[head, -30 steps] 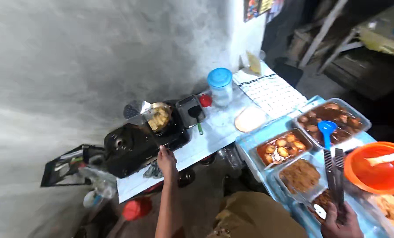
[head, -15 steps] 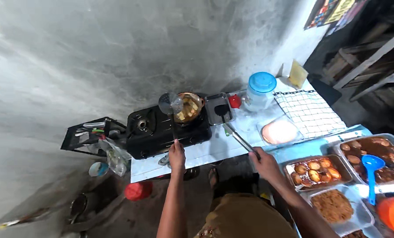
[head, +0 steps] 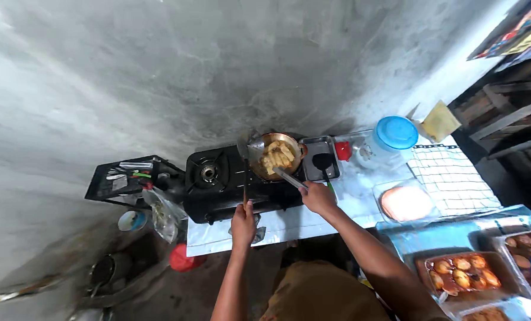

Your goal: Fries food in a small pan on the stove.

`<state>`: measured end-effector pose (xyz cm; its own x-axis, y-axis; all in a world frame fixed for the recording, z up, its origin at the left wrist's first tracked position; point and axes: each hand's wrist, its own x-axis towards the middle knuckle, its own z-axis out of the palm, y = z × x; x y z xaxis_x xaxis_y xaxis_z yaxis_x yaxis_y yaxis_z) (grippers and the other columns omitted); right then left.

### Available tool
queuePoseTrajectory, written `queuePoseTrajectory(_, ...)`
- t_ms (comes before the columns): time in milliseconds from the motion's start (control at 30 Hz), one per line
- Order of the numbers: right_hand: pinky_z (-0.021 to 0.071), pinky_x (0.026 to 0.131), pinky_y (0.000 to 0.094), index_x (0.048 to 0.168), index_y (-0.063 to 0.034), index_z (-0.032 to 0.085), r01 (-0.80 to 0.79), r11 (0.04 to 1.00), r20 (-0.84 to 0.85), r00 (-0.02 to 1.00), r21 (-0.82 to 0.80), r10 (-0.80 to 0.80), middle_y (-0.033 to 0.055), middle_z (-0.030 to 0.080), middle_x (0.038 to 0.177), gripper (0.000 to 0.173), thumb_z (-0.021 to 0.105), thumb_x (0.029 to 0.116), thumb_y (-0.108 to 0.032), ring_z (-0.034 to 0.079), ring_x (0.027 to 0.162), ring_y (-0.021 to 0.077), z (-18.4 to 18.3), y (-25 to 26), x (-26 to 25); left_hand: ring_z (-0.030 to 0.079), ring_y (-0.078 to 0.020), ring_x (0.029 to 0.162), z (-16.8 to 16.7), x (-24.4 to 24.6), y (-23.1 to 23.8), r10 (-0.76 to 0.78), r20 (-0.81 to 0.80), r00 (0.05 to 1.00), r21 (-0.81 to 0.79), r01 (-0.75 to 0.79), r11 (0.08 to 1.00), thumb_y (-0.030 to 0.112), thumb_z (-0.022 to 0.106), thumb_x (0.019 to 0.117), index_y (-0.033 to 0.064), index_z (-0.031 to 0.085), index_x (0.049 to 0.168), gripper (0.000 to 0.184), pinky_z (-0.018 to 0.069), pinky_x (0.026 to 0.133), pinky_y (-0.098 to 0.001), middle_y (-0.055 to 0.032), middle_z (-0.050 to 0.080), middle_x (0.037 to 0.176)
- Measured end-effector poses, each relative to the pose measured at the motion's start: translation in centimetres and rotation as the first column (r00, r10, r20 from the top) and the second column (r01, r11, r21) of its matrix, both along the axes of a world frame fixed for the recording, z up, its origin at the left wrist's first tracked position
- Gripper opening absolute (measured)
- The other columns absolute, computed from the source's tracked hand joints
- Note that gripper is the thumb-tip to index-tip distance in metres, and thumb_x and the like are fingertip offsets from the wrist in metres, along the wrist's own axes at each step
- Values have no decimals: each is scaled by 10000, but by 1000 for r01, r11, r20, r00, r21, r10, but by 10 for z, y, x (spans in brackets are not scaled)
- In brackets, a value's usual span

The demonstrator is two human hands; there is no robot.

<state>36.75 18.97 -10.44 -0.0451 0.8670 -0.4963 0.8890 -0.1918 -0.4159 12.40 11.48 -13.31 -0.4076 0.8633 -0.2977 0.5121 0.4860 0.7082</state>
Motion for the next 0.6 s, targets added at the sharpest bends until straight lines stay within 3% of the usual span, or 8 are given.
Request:
queuePoseTrajectory(167,525,866,584,1096,-89,698,7,992,-8,1000,-122,-8,149,712,1078,448,462,1046,-467,686,1053,321,2,38,-17,525,-199,600,0,-14,16,-23,24,999,-19,23,1000,445,433,1090,42,602,1048,439,482,603,-426,-48,507,696)
queuePoseTrajectory(300,545,842,558,1033,-76,712,109,978,-162,977,-175,-138,102,741,952,458,482,1049,-472,717,925,276,-31,49,-21,519,-186,588,-7,-27,27,-42,39,998,1,42,999,437,447,1086,47,604,1019,427,478,593,-416,-39,502,681)
queuePoseTrajectory(367,549,852,544,1058,-101,727,126,982,-183,972,-140,-150,70,754,945,412,512,1042,-453,717,920,255,-40,44,-22,503,-169,560,-8,-32,31,-37,63,997,22,36,999,422,457,1085,52,601,999,406,466,564,-390,-23,486,657)
queuePoseTrajectory(467,560,877,548,1221,-152,690,98,995,-84,991,-34,-101,84,750,1019,364,525,1037,-419,718,992,284,-32,27,-31,479,-141,531,-5,-37,35,-29,98,995,59,23,998,397,455,1089,62,595,980,379,447,531,-346,-6,467,635)
queuePoseTrajectory(533,559,847,547,1285,-137,652,29,996,33,999,84,-32,123,742,1049,366,506,1049,-375,718,989,326,-23,11,-39,472,-128,519,-4,-39,36,-22,123,992,80,12,997,378,454,1092,63,593,971,364,439,516,-324,1,464,629)
queuePoseTrajectory(600,589,747,512,1247,-87,668,-78,950,147,989,304,34,139,736,1054,318,517,1052,-288,735,917,332,-31,-5,-47,468,-121,510,-5,-42,38,-16,143,990,96,2,995,376,452,1091,58,600,984,367,437,506,-313,2,468,630)
